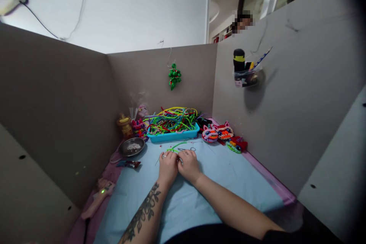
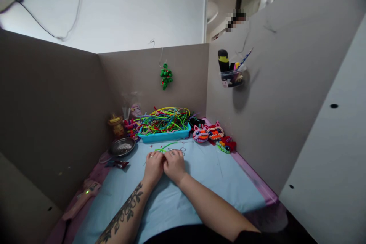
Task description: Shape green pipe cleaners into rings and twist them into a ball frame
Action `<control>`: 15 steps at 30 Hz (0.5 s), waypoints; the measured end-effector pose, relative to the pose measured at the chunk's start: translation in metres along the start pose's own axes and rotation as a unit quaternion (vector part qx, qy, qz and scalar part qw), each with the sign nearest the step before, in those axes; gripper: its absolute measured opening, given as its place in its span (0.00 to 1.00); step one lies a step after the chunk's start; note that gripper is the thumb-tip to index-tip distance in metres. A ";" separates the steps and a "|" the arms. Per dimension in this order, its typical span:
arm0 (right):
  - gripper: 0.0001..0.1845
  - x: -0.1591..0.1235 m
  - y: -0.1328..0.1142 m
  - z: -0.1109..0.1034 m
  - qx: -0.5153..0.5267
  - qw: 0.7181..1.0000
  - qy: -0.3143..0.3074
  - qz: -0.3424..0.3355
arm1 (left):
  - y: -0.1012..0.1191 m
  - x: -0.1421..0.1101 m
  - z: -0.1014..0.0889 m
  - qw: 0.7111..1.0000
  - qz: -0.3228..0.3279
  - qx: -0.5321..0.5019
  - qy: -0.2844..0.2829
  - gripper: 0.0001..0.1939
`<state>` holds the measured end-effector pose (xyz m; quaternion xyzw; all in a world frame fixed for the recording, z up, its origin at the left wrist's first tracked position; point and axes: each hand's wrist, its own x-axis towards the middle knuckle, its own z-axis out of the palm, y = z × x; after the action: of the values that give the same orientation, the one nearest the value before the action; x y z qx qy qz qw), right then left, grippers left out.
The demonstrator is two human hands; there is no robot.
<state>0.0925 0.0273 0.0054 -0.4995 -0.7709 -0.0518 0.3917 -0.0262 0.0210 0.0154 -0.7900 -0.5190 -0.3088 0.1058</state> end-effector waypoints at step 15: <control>0.05 0.000 0.014 0.004 0.034 0.998 0.032 -0.053 | -0.015 0.000 0.009 0.992 -0.061 -0.108 0.006 0.08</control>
<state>0.1017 0.0355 -0.0016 -0.4427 -0.7846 -0.0618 0.4296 -0.0362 0.0314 0.0060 -0.7617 -0.5294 -0.3735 0.0035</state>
